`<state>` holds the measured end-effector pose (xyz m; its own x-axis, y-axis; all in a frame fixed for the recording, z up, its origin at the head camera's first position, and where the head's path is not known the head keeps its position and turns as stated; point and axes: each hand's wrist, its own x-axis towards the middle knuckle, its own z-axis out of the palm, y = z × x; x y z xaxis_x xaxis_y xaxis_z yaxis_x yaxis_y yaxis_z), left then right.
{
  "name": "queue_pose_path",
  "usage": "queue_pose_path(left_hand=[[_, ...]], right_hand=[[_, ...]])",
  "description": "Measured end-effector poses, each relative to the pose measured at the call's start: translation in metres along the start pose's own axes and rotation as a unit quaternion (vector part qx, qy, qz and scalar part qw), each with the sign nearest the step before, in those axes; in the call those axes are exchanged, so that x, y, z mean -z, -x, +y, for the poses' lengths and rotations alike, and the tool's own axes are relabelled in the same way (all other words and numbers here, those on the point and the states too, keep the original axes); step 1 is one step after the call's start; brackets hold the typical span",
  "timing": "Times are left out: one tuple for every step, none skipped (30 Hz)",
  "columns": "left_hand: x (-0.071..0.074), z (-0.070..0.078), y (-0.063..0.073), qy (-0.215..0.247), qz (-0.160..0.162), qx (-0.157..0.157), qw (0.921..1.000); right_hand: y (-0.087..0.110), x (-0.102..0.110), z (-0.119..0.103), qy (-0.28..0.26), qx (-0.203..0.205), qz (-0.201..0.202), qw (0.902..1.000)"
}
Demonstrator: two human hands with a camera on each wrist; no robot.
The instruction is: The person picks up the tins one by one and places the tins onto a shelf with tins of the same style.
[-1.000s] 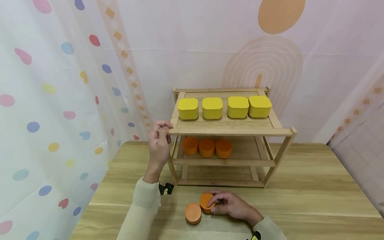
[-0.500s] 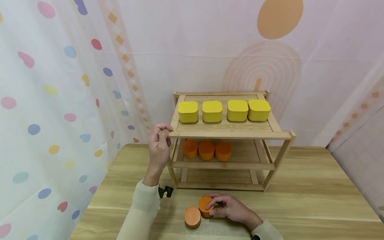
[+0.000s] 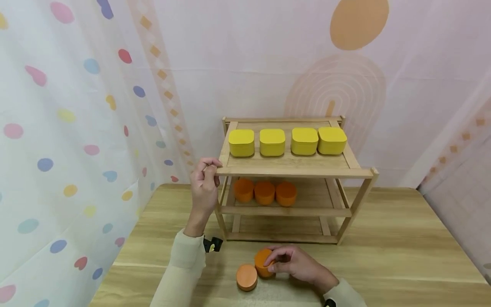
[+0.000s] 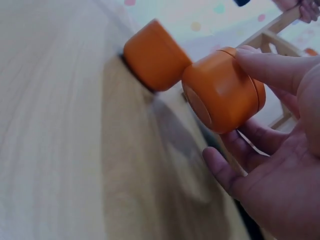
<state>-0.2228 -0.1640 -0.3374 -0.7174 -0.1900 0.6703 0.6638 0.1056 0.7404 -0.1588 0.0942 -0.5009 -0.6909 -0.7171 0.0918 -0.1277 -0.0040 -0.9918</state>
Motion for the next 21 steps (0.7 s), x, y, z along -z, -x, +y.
queue_pose_path(left_hand=[[0.000, 0.000, -0.001, 0.001, 0.001, -0.005, 1.0000], [0.000, 0.001, -0.002, 0.002, 0.001, -0.009, 1.0000], [0.001, 0.001, -0.002, 0.002, 0.002, -0.010, 0.9999], [0.001, 0.002, -0.002, 0.002, 0.002, -0.012, 0.9999], [0.001, 0.002, -0.002, 0.002, 0.001, -0.012, 0.9999], [0.001, 0.002, -0.002, 0.002, 0.001, -0.011, 0.9999], [0.001, 0.002, -0.002, 0.000, 0.001, -0.010, 1.0000], [0.001, 0.002, -0.002, -0.001, 0.000, -0.007, 1.0000], [0.000, 0.002, -0.001, -0.003, 0.000, -0.006, 1.0000], [0.000, 0.002, -0.001, -0.003, 0.000, -0.007, 1.0000], [0.000, 0.001, -0.001, -0.003, 0.001, -0.007, 1.0000], [0.000, 0.001, -0.001, -0.003, 0.001, -0.009, 1.0000], [-0.001, 0.001, -0.001, -0.003, 0.002, -0.011, 0.9999], [-0.001, 0.001, -0.001, -0.002, 0.002, -0.012, 0.9999], [-0.001, 0.001, -0.001, -0.001, 0.002, -0.013, 0.9999], [-0.001, 0.001, -0.001, 0.000, 0.002, -0.013, 0.9999], [-0.001, 0.001, -0.001, 0.000, 0.002, -0.014, 0.9999], [-0.001, 0.001, -0.001, 0.001, 0.002, -0.014, 0.9999], [-0.001, 0.001, -0.001, 0.001, 0.002, -0.014, 0.9999], [-0.001, 0.001, -0.001, 0.002, 0.002, -0.013, 0.9999], [-0.001, 0.000, -0.001, 0.003, 0.001, -0.013, 0.9999]], right_hand=[[0.000, 0.001, -0.003, 0.008, 0.005, -0.001, 1.0000], [0.000, 0.001, -0.006, 0.017, 0.010, 0.000, 0.9998], [0.000, 0.002, -0.009, 0.019, 0.012, -0.002, 0.9997], [0.000, 0.003, -0.012, 0.022, 0.016, -0.003, 0.9996], [0.000, 0.004, -0.014, 0.025, 0.021, -0.007, 0.9995], [0.001, 0.005, -0.017, 0.023, 0.026, -0.011, 0.9993], [0.001, 0.005, -0.019, 0.022, 0.032, -0.016, 0.9991], [0.002, 0.006, -0.022, 0.025, 0.039, -0.017, 0.9988], [0.003, 0.007, -0.025, 0.028, 0.049, -0.021, 0.9982], [0.003, 0.007, -0.027, 0.032, 0.062, -0.023, 0.9973], [0.003, 0.008, -0.030, 0.036, 0.075, -0.025, 0.9962], [0.004, 0.009, -0.034, 0.036, 0.087, -0.027, 0.9952], [0.004, 0.010, -0.037, 0.041, 0.097, -0.027, 0.9940], [0.005, 0.011, -0.040, 0.045, 0.107, -0.028, 0.9929], [0.005, 0.012, -0.043, 0.046, 0.114, -0.029, 0.9920], [0.005, 0.013, -0.046, 0.048, 0.118, -0.029, 0.9914], [0.006, 0.014, -0.048, 0.052, 0.121, -0.029, 0.9909], [0.006, 0.014, -0.050, 0.055, 0.122, -0.028, 0.9906], [0.007, 0.015, -0.052, 0.057, 0.121, -0.027, 0.9906], [0.007, 0.016, -0.053, 0.059, 0.120, -0.026, 0.9907], [0.008, 0.016, -0.055, 0.061, 0.118, -0.024, 0.9908]])
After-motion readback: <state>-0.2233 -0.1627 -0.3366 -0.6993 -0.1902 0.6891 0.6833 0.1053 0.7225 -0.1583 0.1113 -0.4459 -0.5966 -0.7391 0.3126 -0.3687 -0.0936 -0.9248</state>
